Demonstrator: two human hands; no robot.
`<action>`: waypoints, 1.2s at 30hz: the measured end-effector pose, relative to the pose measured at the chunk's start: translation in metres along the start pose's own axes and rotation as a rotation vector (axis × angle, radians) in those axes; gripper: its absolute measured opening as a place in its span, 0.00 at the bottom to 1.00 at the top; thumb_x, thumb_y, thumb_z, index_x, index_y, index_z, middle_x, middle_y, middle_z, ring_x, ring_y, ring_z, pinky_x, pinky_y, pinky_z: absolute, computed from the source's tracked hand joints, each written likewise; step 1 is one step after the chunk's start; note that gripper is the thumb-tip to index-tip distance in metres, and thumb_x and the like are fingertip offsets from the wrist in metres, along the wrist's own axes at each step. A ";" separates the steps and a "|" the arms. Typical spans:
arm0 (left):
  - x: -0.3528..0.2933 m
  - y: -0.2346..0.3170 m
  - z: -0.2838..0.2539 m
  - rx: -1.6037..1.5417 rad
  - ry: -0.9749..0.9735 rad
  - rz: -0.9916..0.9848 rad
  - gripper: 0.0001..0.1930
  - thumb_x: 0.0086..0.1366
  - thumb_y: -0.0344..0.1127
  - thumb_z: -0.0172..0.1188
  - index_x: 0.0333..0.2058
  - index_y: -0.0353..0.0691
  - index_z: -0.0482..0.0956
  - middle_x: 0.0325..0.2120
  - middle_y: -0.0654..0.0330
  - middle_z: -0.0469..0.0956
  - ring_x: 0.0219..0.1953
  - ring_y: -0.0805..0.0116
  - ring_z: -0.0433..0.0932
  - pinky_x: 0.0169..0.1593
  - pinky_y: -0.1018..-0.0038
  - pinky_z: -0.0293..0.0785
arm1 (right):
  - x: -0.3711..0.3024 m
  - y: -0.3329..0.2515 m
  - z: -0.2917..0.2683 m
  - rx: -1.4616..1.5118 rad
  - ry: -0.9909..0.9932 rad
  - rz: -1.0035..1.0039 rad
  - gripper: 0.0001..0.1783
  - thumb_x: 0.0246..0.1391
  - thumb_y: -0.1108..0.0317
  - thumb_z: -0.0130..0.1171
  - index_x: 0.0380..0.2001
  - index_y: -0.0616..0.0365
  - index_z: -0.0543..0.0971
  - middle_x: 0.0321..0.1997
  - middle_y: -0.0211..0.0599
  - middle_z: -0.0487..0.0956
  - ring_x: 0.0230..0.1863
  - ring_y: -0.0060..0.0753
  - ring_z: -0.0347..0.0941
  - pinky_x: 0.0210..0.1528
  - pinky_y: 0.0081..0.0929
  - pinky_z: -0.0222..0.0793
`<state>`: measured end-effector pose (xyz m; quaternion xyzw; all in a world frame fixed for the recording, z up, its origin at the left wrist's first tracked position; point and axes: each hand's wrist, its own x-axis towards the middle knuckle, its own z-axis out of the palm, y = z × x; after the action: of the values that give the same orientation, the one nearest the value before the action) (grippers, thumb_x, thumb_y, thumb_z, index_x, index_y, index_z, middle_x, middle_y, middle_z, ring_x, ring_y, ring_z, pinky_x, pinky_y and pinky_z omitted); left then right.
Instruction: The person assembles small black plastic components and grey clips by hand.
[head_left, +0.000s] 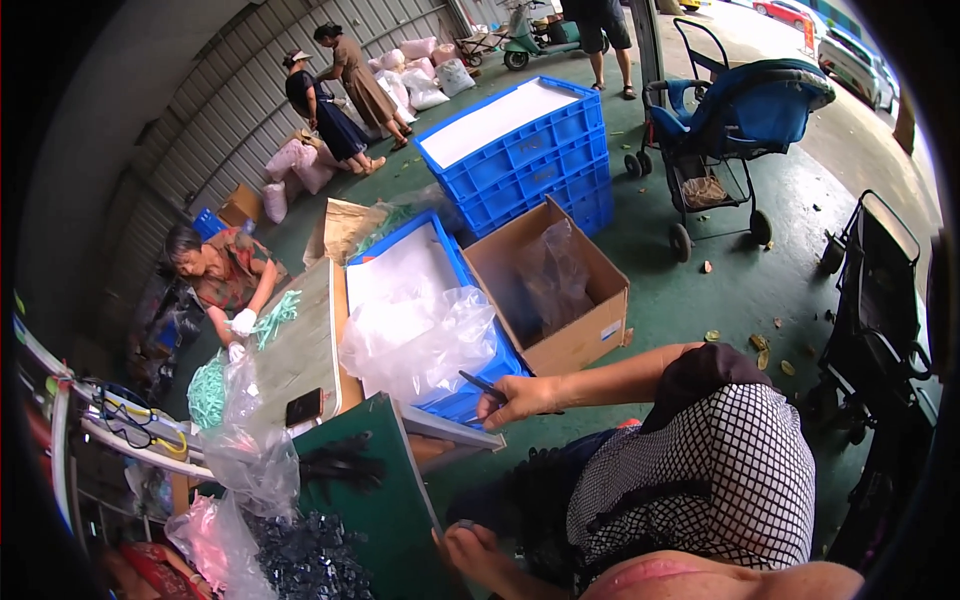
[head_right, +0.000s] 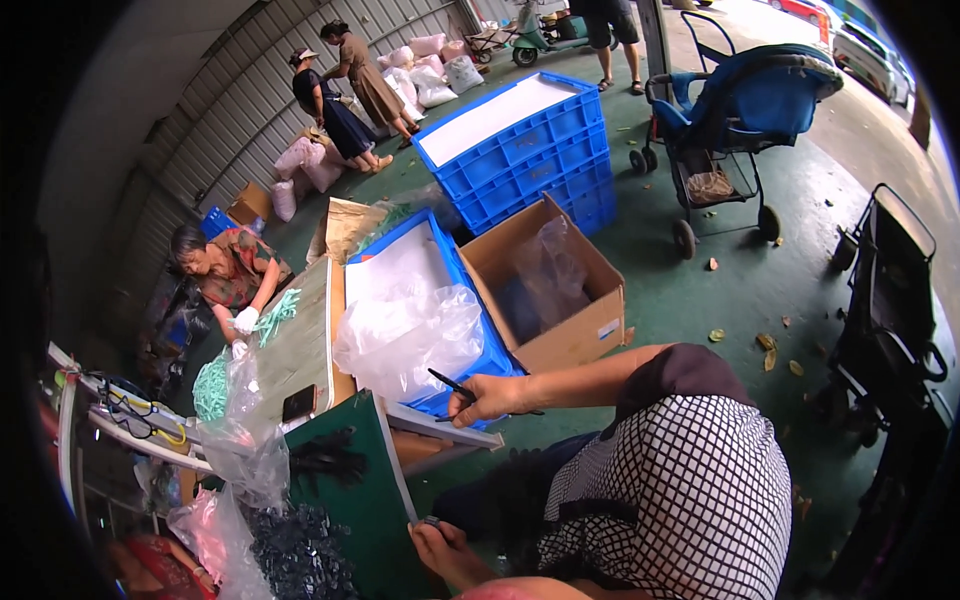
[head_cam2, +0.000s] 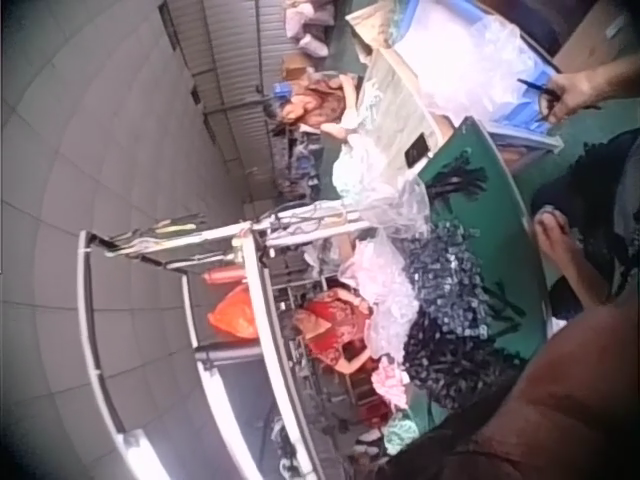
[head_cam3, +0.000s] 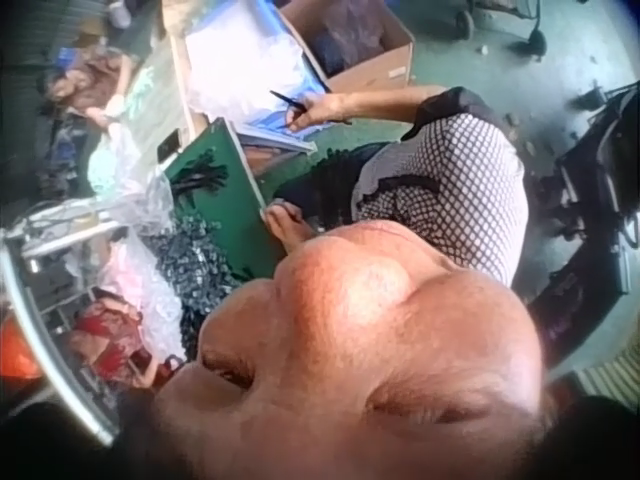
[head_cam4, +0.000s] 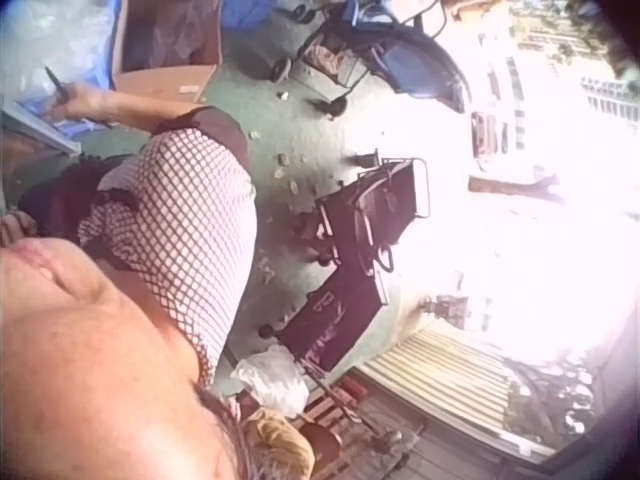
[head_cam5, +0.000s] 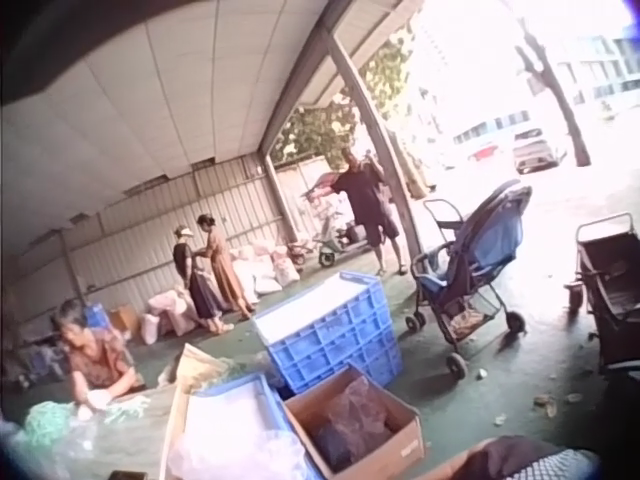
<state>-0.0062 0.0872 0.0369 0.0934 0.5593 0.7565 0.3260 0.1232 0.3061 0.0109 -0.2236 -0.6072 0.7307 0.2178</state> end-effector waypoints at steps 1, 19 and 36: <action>0.000 0.000 0.000 0.019 -0.043 0.002 0.18 0.60 0.38 0.55 0.47 0.39 0.65 0.26 0.68 0.61 0.23 0.84 0.60 0.25 0.90 0.59 | -0.001 0.001 0.000 -0.004 -0.001 -0.007 0.09 0.44 0.66 0.63 0.29 0.55 0.75 0.25 0.21 0.71 0.26 0.13 0.62 0.24 0.13 0.56; -0.008 -0.015 0.017 0.077 -0.203 0.055 0.09 0.61 0.37 0.49 0.29 0.37 0.67 0.19 0.69 0.60 0.18 0.83 0.57 0.21 0.90 0.53 | -0.014 0.012 0.033 -0.009 -0.187 0.038 0.11 0.43 0.67 0.63 0.31 0.55 0.74 0.26 0.22 0.73 0.28 0.13 0.66 0.28 0.14 0.61; -0.009 -0.018 0.020 0.128 -0.200 0.005 0.07 0.61 0.35 0.47 0.29 0.38 0.67 0.21 0.68 0.58 0.21 0.83 0.56 0.24 0.88 0.54 | 0.017 -0.040 -0.140 -0.067 0.581 -0.099 0.07 0.48 0.64 0.59 0.27 0.55 0.76 0.19 0.25 0.71 0.19 0.14 0.62 0.18 0.16 0.55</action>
<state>0.0181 0.1010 0.0294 0.1901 0.5708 0.7071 0.3717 0.1942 0.4331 0.0267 -0.4003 -0.5534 0.6042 0.4104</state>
